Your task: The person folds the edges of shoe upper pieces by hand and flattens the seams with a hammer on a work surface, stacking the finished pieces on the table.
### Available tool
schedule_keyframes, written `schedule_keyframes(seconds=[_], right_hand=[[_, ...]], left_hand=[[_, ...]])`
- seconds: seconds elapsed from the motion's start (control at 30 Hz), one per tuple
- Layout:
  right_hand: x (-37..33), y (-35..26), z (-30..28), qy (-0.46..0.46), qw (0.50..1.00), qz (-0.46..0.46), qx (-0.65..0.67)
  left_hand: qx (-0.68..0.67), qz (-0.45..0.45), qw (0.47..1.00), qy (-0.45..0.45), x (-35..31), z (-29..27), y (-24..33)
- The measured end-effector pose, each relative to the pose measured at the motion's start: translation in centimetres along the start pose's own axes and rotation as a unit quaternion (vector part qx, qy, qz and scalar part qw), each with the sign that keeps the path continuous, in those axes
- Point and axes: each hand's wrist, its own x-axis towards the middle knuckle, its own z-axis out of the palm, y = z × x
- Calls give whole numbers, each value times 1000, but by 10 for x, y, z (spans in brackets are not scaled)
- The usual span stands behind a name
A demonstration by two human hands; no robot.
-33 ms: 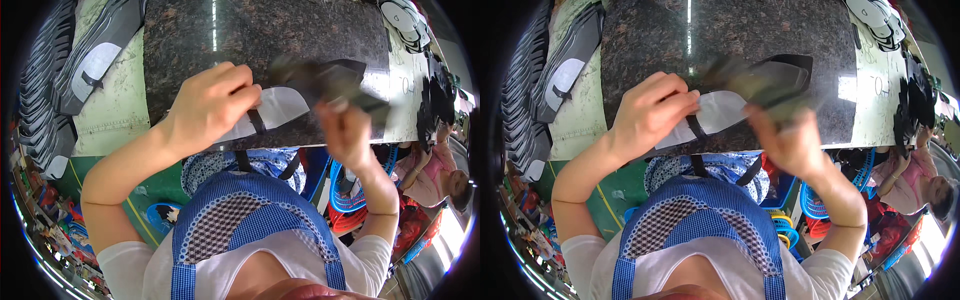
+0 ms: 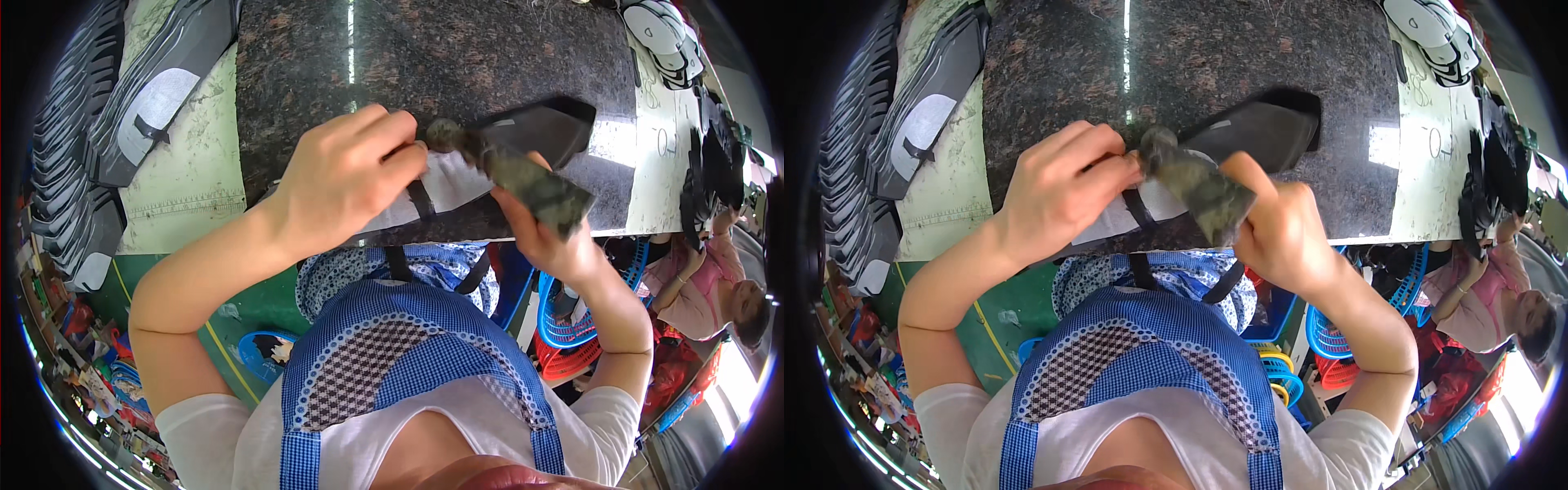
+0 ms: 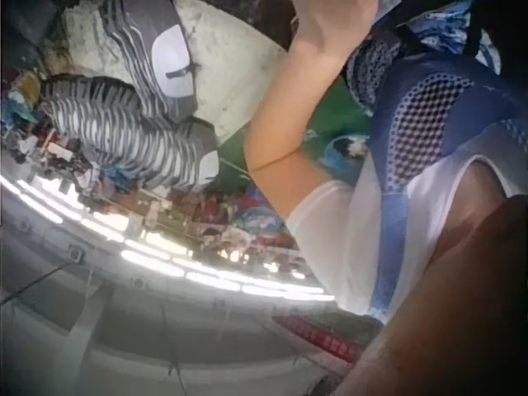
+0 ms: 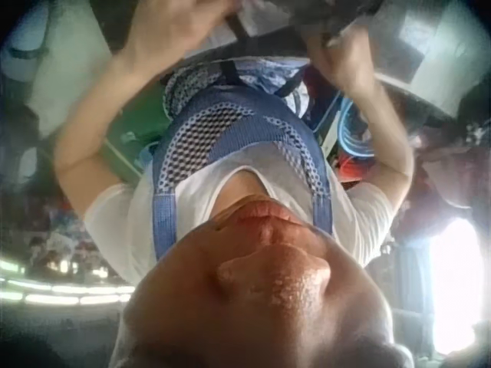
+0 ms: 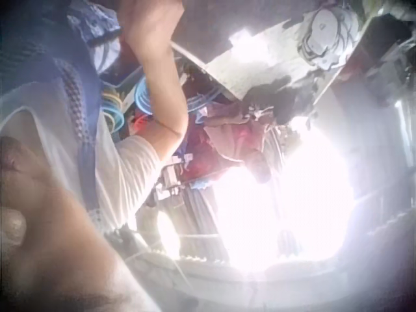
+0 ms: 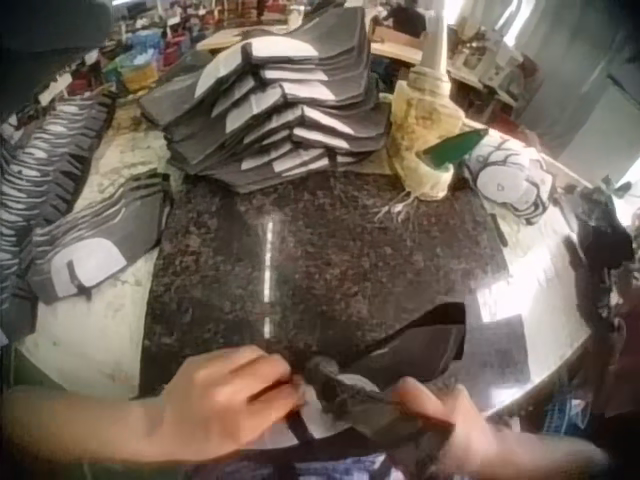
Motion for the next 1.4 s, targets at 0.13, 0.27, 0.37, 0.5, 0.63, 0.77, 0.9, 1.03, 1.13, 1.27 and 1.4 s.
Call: schedule_keyframes(seconds=[0.13, 0.27, 0.37, 0.5, 0.63, 0.77, 0.9, 1.03, 1.13, 1.27, 1.4], right_hand=[[33, 5, -14, 4, 981, 190, 30], [10, -13, 4, -80, 997, -7, 13], [21, -5, 3, -69, 993, 81, 48], [19, -8, 0, -20, 992, 84, 91], [27, -12, -13, -104, 990, 79, 52], [46, 2, -31, 51, 962, 255, 79], [6, 5, -8, -9, 999, 26, -45], [46, -5, -33, -22, 945, 307, 112], [33, -18, -30, -30, 993, 118, 3], [52, -29, -32, -116, 965, 227, 59], [20, -19, -11, -110, 990, -21, -82]], left_hand=[[63, 25, 998, -4, 0, 1, 0], [-45, -75, 992, -90, -3, -21, -15], [-137, -88, 980, -117, -11, -29, -25], [-113, -18, 990, -87, -16, -26, -26], [-119, -13, 992, -28, -19, -10, -19], [-55, -75, 995, 30, 7, 19, -2], [-96, -102, 990, -11, 9, 4, -7], [-118, -48, 992, 14, -2, 8, -12], [-67, -9, 997, 40, -8, 10, -8], [44, 44, 997, 51, -12, 12, -5], [43, -23, 998, 37, -14, -5, -2]])
